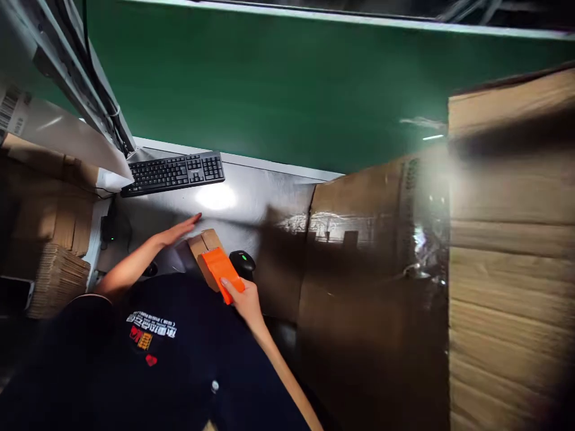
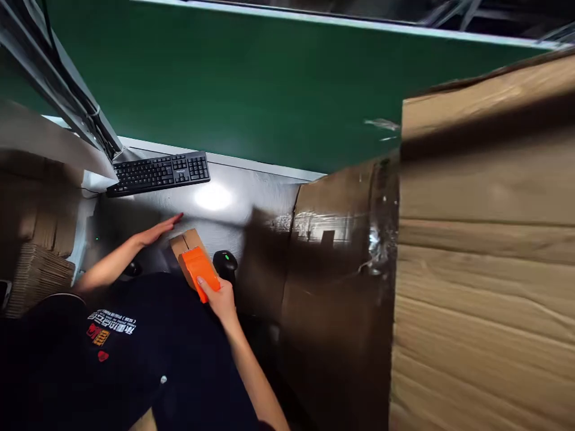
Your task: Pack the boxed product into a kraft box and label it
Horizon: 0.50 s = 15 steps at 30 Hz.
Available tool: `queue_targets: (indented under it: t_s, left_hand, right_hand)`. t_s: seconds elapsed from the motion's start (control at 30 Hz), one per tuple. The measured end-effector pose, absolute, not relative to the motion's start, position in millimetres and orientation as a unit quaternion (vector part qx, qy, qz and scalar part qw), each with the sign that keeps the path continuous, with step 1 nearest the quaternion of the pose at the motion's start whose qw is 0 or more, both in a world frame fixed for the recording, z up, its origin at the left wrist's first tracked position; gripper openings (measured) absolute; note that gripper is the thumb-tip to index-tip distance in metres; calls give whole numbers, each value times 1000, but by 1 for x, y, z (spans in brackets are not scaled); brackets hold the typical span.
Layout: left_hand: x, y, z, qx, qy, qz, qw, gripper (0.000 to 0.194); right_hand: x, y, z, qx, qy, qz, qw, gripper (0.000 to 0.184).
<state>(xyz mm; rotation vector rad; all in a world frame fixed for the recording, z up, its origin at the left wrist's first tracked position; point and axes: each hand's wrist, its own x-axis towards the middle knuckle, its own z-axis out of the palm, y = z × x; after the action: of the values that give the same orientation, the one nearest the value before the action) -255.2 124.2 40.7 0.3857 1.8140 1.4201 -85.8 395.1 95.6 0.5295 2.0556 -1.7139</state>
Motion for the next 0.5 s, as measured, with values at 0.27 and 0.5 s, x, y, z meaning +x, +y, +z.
queue_targets:
  t_s: [0.27,0.5]
  left_hand:
    - [-287,126,57,345,811,298,366,87]
    - [-298,121,86,387,865,112,301,81]
  right_hand:
    - [-95,390,92,162,747,-620,176,52]
    - [-7,438,79,220,729,-629,160,46]
